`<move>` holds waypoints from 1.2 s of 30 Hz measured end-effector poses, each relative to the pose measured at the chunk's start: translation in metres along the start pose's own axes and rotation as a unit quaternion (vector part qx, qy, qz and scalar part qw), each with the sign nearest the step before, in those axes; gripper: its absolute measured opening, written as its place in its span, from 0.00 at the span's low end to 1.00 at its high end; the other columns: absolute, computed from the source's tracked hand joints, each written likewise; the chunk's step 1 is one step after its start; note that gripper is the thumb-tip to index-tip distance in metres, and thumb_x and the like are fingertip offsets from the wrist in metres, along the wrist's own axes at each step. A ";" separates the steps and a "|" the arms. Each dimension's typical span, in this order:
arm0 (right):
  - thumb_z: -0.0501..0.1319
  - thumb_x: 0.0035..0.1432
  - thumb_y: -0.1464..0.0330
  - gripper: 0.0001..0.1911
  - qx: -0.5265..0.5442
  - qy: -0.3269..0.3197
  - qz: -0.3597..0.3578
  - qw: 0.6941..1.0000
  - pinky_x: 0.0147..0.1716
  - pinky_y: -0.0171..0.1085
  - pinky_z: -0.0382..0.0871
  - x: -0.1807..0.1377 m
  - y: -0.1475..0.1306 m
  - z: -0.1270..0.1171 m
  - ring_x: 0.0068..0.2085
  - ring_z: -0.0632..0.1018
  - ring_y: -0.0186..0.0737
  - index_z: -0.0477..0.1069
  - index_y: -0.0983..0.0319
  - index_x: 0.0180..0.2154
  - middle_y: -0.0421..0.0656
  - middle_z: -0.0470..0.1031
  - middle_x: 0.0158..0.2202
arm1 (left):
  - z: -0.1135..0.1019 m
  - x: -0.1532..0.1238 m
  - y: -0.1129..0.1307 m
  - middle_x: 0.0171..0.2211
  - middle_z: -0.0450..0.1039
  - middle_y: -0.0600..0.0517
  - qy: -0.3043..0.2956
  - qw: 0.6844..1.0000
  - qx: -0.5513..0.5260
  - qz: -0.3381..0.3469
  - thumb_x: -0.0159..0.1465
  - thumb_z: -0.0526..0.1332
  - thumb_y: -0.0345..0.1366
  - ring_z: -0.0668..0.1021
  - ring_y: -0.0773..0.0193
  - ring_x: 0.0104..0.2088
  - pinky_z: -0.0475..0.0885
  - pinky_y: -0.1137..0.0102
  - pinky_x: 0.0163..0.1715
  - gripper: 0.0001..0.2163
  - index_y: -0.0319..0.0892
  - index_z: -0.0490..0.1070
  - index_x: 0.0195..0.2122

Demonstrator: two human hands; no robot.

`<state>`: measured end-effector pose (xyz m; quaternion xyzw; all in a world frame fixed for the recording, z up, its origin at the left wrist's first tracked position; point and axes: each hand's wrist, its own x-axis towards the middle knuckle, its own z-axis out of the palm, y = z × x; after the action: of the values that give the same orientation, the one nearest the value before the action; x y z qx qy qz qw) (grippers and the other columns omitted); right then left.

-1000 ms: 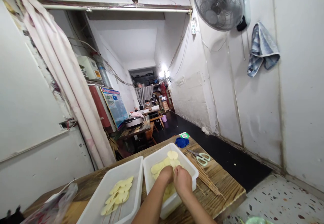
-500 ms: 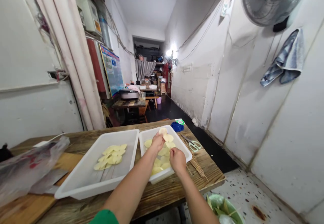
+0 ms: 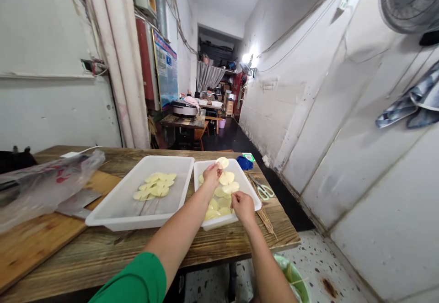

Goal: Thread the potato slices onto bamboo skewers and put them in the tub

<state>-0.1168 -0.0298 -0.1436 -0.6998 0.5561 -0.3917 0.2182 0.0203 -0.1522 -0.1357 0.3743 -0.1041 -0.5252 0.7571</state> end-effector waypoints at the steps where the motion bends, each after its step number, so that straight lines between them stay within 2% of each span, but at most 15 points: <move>1: 0.53 0.55 0.63 0.15 0.000 -0.003 0.000 1.000 0.21 0.31 0.56 0.000 0.000 0.000 0.20 0.70 0.35 0.74 0.61 0.25 0.39 0.74 0.18 | 0.000 0.001 0.000 0.18 0.68 0.55 0.004 1.000 0.000 0.011 0.52 0.67 0.31 0.70 0.75 0.18 0.66 0.77 0.23 0.06 0.36 0.71 0.28; 7: 0.53 0.55 0.64 0.15 0.001 -0.009 -0.002 1.000 0.22 0.31 0.58 0.001 -0.003 -0.001 0.20 0.70 0.34 0.71 0.61 0.22 0.40 0.73 0.17 | 0.001 0.005 -0.002 0.17 0.66 0.58 0.016 0.997 0.014 0.072 0.52 0.66 0.32 0.65 0.76 0.16 0.62 0.77 0.20 0.05 0.37 0.72 0.28; 15: 0.53 0.55 0.64 0.15 -0.002 -0.020 0.005 1.000 0.21 0.30 0.57 0.003 -0.002 -0.001 0.19 0.69 0.34 0.71 0.61 0.21 0.39 0.74 0.18 | -0.002 0.009 -0.004 0.20 0.68 0.56 0.004 0.987 0.078 0.143 0.53 0.64 0.35 0.68 0.73 0.20 0.65 0.75 0.25 0.05 0.39 0.74 0.29; 26: 0.52 0.55 0.66 0.15 -0.012 -0.014 -0.005 1.000 0.23 0.30 0.60 0.001 -0.008 -0.004 0.21 0.72 0.34 0.74 0.61 0.23 0.39 0.74 0.18 | -0.002 0.004 0.000 0.22 0.68 0.55 -0.004 0.981 0.089 0.172 0.55 0.62 0.33 0.70 0.70 0.24 0.66 0.75 0.29 0.03 0.40 0.73 0.27; 31: 0.53 0.55 0.68 0.14 -0.015 -0.010 0.011 1.000 0.23 0.30 0.61 0.002 -0.008 -0.003 0.21 0.72 0.35 0.74 0.62 0.24 0.40 0.75 0.17 | -0.004 0.006 0.000 0.25 0.71 0.54 -0.026 0.959 0.152 0.239 0.54 0.62 0.34 0.72 0.67 0.29 0.66 0.75 0.33 0.03 0.42 0.73 0.29; 36: 0.53 0.55 0.68 0.14 -0.013 -0.011 0.008 1.000 0.25 0.30 0.63 0.002 -0.009 -0.003 0.21 0.73 0.35 0.74 0.62 0.24 0.40 0.74 0.18 | -0.008 0.004 0.002 0.24 0.69 0.55 -0.057 0.932 0.211 0.289 0.55 0.63 0.35 0.70 0.66 0.28 0.64 0.75 0.32 0.03 0.43 0.73 0.28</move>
<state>-0.1133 -0.0288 -0.1341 -0.7023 0.5645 -0.3747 0.2183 0.0276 -0.1521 -0.1410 0.4488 -0.3592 -0.2702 0.7724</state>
